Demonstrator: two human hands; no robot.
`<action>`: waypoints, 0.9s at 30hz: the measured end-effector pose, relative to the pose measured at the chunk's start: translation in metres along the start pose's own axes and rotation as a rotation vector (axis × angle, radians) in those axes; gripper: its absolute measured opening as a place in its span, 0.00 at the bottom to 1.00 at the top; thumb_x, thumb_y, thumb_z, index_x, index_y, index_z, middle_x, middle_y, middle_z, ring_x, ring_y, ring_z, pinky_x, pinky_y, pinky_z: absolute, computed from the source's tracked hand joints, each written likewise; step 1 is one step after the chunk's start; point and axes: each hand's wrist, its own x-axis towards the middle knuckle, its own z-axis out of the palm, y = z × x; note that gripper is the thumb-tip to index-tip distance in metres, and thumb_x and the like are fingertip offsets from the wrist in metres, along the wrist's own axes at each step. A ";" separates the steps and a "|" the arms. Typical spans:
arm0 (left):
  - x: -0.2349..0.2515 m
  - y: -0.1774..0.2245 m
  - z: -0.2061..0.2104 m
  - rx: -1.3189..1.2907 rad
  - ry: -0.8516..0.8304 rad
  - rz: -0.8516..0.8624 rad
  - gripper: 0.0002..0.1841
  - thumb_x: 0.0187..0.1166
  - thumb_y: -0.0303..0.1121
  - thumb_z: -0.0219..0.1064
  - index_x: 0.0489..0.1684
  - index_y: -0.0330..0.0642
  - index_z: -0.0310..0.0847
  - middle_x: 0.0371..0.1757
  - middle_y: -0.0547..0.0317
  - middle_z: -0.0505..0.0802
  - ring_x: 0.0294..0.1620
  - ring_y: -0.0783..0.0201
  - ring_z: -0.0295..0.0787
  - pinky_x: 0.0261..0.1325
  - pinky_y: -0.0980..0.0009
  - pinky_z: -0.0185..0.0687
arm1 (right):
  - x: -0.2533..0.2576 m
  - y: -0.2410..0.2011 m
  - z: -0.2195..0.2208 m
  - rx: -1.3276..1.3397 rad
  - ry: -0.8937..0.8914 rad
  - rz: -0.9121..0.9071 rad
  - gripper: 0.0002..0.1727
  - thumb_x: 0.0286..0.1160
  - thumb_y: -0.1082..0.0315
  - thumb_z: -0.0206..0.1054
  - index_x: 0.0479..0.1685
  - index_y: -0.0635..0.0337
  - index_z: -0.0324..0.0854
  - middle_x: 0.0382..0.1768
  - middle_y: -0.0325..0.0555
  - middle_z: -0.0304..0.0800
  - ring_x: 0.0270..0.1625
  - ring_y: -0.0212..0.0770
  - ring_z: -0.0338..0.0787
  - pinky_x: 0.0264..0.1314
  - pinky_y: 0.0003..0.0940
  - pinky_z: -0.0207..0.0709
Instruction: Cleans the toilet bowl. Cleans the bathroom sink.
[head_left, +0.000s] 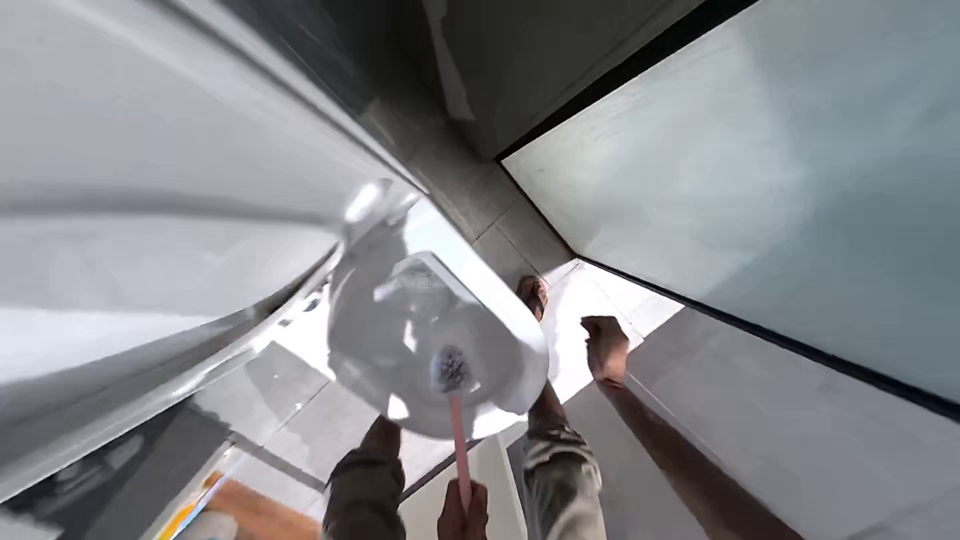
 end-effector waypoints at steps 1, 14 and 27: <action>-0.011 0.006 -0.009 0.000 -0.041 -0.025 0.13 0.90 0.36 0.57 0.57 0.34 0.76 0.21 0.63 0.78 0.15 0.71 0.69 0.18 0.74 0.69 | -0.028 0.004 -0.025 -0.030 0.028 -0.008 0.11 0.82 0.67 0.65 0.48 0.65 0.91 0.50 0.58 0.92 0.52 0.53 0.93 0.59 0.51 0.86; -0.123 0.073 -0.137 1.041 -0.044 0.333 0.26 0.90 0.45 0.55 0.81 0.40 0.69 0.63 0.31 0.88 0.65 0.31 0.85 0.65 0.34 0.78 | -0.318 -0.128 -0.130 0.019 -0.095 -0.141 0.08 0.73 0.68 0.75 0.41 0.66 0.90 0.39 0.54 0.95 0.41 0.51 0.95 0.51 0.55 0.89; -0.212 -0.104 -0.237 0.408 0.333 0.284 0.22 0.89 0.45 0.57 0.71 0.39 0.80 0.66 0.36 0.88 0.69 0.36 0.84 0.69 0.34 0.76 | -0.316 -0.165 -0.144 -0.476 -0.497 -0.345 0.13 0.75 0.68 0.76 0.48 0.71 0.88 0.43 0.64 0.94 0.43 0.59 0.95 0.51 0.59 0.88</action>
